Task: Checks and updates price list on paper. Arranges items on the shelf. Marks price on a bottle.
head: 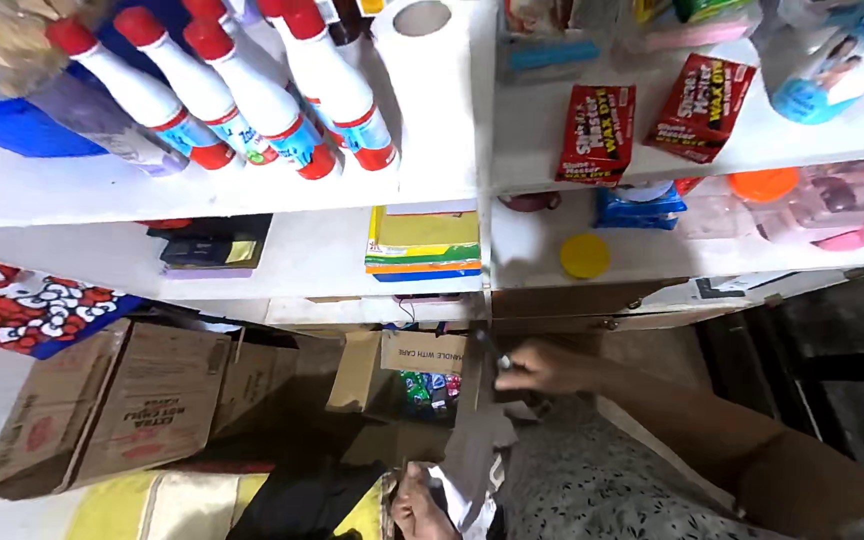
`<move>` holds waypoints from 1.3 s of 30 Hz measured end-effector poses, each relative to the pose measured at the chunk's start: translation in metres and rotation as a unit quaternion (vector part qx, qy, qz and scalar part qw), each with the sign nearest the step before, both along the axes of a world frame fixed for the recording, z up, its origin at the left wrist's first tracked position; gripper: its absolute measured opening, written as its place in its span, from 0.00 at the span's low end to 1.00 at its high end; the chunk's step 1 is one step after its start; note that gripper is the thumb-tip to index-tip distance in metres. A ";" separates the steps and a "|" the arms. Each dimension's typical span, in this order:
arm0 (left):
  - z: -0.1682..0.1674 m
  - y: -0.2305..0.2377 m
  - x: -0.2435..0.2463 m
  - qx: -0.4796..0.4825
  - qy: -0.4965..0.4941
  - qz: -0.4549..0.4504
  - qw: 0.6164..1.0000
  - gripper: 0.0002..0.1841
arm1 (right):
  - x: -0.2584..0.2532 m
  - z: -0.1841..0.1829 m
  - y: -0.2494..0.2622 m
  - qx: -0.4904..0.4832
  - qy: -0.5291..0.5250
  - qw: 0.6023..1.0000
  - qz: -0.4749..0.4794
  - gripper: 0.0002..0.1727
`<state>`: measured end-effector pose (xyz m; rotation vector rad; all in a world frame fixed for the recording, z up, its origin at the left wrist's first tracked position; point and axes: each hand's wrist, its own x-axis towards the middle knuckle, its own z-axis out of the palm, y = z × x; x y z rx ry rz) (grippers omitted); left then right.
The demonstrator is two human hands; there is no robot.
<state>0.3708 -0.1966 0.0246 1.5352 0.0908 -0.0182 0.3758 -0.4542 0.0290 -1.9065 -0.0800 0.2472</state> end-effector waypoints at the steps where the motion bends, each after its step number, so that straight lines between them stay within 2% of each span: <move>1: 0.000 -0.005 0.003 0.011 -0.010 -0.016 1.000 0.27 | 0.001 0.008 0.003 -0.018 0.012 0.998 0.051 0.23; 3: 0.001 -0.014 0.010 0.003 -0.031 -0.068 0.997 0.19 | 0.001 0.022 0.007 -0.045 0.021 0.990 0.136 0.24; 5: 0.006 -0.019 0.016 -0.001 -0.037 -0.154 0.987 0.05 | -0.001 0.031 0.012 -0.074 0.030 0.976 0.203 0.24; 6: 0.006 -0.020 0.018 -0.004 -0.047 -0.197 0.979 0.16 | -0.002 0.034 0.014 -0.087 0.036 0.968 0.233 0.23; 7: 0.006 -0.021 0.019 -0.010 -0.057 -0.230 0.971 0.20 | -0.003 0.035 0.016 -0.099 0.039 0.961 0.254 0.24; 12: 0.009 -0.018 0.022 -0.029 -0.095 -0.310 0.945 0.09 | -0.010 0.049 0.017 -0.126 0.030 0.951 0.280 0.23; 17: 0.030 -0.020 0.011 -0.048 -0.161 -0.276 0.947 0.08 | -0.030 0.060 0.021 -0.146 -0.019 0.953 0.266 0.21; 21: 0.046 -0.023 -0.004 -0.070 -0.145 -0.228 0.960 0.07 | -0.046 0.069 0.018 -0.168 -0.078 0.955 0.232 0.19; 24: 0.046 -0.025 -0.008 -0.099 -0.149 -0.206 0.962 0.07 | -0.053 0.062 0.022 -0.168 -0.164 0.954 0.186 0.18; 27: 0.050 -0.013 -0.012 -0.107 -0.142 -0.174 0.968 0.07 | -0.058 0.067 0.021 -0.197 -0.135 0.945 0.223 0.19; 29: 0.057 0.019 0.001 -0.075 -0.152 -0.090 0.981 0.09 | -0.064 0.069 0.010 -0.215 -0.025 0.944 0.250 0.20; 30: 0.063 0.037 0.013 -0.068 -0.161 -0.053 0.983 0.10 | -0.065 0.068 0.001 -0.197 0.038 0.950 0.241 0.21; 31: 0.068 0.046 0.020 -0.067 -0.162 -0.037 0.984 0.10 | -0.067 0.064 -0.007 -0.157 0.051 0.964 0.206 0.22; 33: 0.075 0.040 0.012 -0.079 -0.110 -0.066 0.989 0.09 | -0.074 0.060 -0.009 -0.031 -0.054 0.994 0.094 0.19; 34: 0.075 0.035 0.006 -0.109 -0.076 -0.086 0.987 0.10 | -0.073 0.059 -0.003 0.046 -0.117 0.990 0.060 0.15; 36: 0.071 0.028 0.005 -0.188 -0.036 -0.121 0.974 0.12 | -0.060 0.060 0.015 0.170 -0.232 0.958 0.008 0.09; 39: 0.065 0.023 0.004 -0.266 0.012 -0.157 0.951 0.15 | -0.045 0.066 0.042 0.270 -0.326 0.905 -0.045 0.12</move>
